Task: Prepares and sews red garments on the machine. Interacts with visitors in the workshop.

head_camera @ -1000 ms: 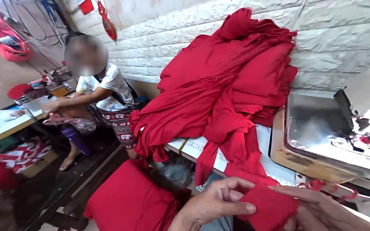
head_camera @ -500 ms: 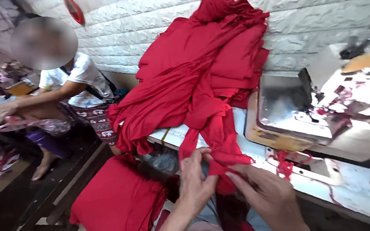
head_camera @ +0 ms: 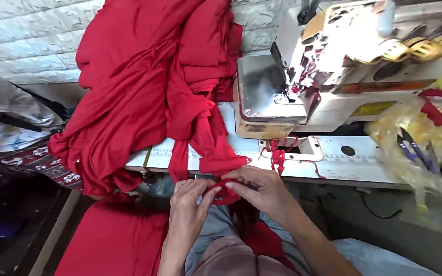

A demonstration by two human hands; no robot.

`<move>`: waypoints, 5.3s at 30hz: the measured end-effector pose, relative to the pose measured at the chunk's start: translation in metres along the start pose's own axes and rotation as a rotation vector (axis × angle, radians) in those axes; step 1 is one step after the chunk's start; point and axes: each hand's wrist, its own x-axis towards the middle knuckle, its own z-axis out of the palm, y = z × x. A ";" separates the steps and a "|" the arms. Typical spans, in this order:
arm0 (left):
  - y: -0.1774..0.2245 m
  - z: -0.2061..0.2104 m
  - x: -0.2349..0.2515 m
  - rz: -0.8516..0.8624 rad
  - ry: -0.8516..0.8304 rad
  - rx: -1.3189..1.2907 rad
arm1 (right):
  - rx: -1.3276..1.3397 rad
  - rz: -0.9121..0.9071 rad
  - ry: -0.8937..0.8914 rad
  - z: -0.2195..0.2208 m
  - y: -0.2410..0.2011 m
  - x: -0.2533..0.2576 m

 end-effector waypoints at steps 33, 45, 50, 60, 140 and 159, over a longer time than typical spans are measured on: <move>-0.021 0.009 0.037 0.274 -0.161 0.167 | -0.458 -0.280 -0.027 -0.024 0.021 0.016; -0.021 0.000 0.037 0.336 -0.092 0.129 | -0.279 -0.205 -0.147 -0.030 0.018 0.023; -0.018 -0.003 0.039 0.343 -0.079 0.114 | -0.112 -0.172 -0.191 -0.032 0.014 0.026; -0.016 -0.005 0.043 0.308 -0.036 0.079 | -0.201 -0.211 0.032 -0.027 0.011 0.031; 0.029 0.095 0.265 -0.017 -0.462 -0.263 | -0.406 0.318 0.856 -0.071 0.012 0.066; 0.048 0.070 0.222 -0.061 -0.124 -0.458 | -0.605 0.091 0.864 -0.078 0.013 0.071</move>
